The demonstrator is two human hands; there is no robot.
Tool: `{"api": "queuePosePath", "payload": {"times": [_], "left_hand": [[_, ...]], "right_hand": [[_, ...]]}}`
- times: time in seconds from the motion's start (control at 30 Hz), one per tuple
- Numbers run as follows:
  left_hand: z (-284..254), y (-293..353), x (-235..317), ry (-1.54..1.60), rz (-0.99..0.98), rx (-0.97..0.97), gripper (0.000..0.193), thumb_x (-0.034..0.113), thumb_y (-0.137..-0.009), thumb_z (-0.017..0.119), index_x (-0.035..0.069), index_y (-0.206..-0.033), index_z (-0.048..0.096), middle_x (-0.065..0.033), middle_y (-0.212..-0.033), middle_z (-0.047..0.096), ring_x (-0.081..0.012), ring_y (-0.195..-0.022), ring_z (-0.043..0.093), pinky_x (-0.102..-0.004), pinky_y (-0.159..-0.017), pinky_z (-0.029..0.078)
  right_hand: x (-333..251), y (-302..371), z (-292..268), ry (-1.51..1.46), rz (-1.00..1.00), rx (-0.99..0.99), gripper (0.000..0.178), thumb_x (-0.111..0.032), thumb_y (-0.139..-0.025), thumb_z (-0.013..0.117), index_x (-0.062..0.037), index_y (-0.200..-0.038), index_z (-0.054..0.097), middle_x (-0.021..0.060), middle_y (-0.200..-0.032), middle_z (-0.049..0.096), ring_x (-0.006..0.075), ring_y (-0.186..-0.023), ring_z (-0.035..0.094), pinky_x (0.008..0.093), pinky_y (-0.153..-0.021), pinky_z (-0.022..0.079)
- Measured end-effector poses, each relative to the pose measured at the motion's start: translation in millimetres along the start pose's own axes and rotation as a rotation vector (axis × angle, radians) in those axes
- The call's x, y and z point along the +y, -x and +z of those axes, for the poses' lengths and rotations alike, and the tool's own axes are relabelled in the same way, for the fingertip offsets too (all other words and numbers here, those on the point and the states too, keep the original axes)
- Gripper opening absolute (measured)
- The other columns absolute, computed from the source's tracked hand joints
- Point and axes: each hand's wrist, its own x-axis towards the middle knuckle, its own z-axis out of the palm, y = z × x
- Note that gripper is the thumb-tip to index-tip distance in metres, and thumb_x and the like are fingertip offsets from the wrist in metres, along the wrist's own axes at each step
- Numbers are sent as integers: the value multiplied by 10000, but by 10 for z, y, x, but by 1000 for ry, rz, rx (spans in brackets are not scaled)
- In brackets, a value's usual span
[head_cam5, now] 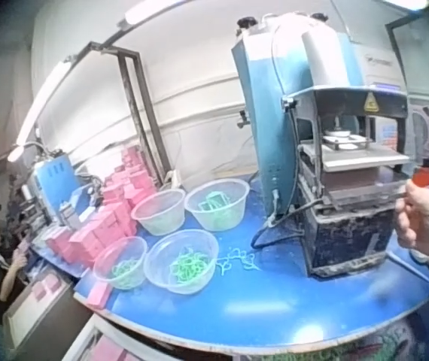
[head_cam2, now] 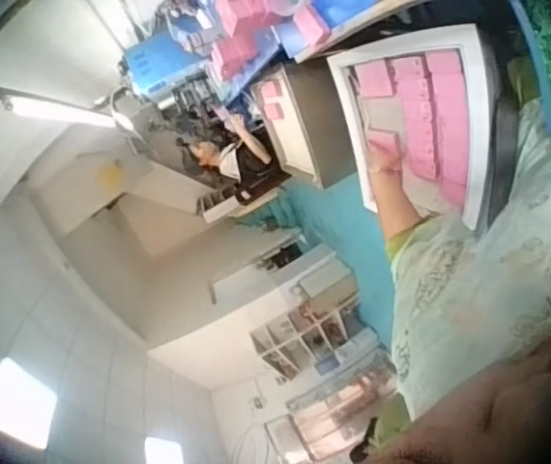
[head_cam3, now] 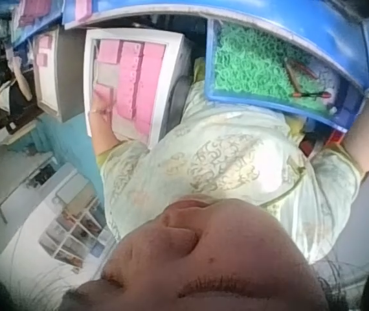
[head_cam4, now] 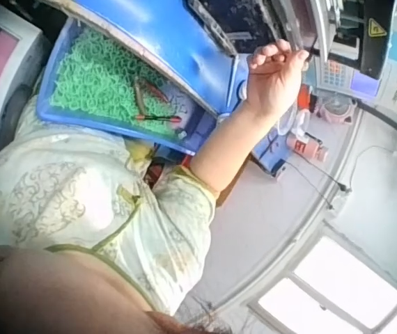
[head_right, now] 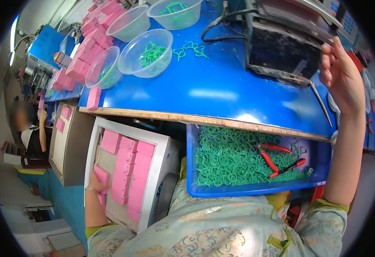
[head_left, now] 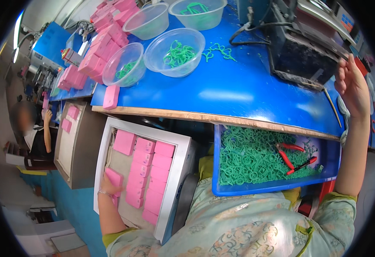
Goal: The recorder is assembling small green plastic jewelry components and placing them into a pink mold, then using a machine to process them.
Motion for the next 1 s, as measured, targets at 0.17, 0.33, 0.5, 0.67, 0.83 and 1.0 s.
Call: {"api": "queuePosePath", "payload": {"times": [0.17, 0.33, 0.5, 0.67, 0.83, 1.0], "left_hand": [[-73, 136, 183, -50, 106, 16, 1227, 278, -409, 859, 3, -1372, 150, -210, -1327, 370, -319, -1234, 373, -397, -1009, 337], [-132, 536, 662, -74, 135, 386, 1095, 182, -438, 819, 32, -1343, 221, -197, -1255, 418, -358, -1171, 395, -430, -992, 338], [-316, 1073, 1675, 6, 698, 718, 1052, 200, -447, 806, 37, -1319, 241, -196, -1254, 390, -364, -1166, 365, -450, -1022, 269], [-337, 1605, 2847, -210, 1496, 973, 782, 258, -656, 713, 157, -1295, 273, -125, -1243, 404, -290, -1182, 380, -548, -966, 297], [-304, 1934, 3615, -421, 1919, 1176, 504, 343, -857, 537, 304, -1310, 320, 33, -1271, 407, -210, -1175, 429, -580, -959, 306], [-326, 2250, 4009, 157, 1443, 637, 1050, 43, -553, 773, 41, -1394, 145, -244, -1401, 193, -378, -1292, 262, -509, -1019, 260]], "right_hand": [[9, 72, 131, 42, -9, -9, 385, -392, -933, 424, -46, -889, 588, -1, -659, 578, 40, -489, 502, 149, -438, 383], [-28, 520, 413, 250, 64, -173, 363, -355, -919, 466, -16, -873, 588, 46, -674, 612, 86, -534, 581, 180, -472, 447], [13, 848, 735, 131, 299, -425, 368, -303, -904, 507, 14, -1090, 515, 92, -825, 627, 134, -653, 614, 231, -554, 495], [412, 1109, 1050, -190, 407, -661, 811, -430, -840, 571, -17, -1393, 144, 195, -1332, 335, 262, -1190, 409, 353, -908, 420], [481, 1203, 1329, -335, 211, -860, 945, -442, -805, 619, -69, -1424, 10, 163, -1454, 115, 277, -1323, 188, 348, -1039, 254], [529, 1172, 1023, -391, 8, -508, 1027, -376, -687, 739, -162, -1426, 59, 153, -1378, 251, 247, -1252, 300, 389, -1010, 296]]}}
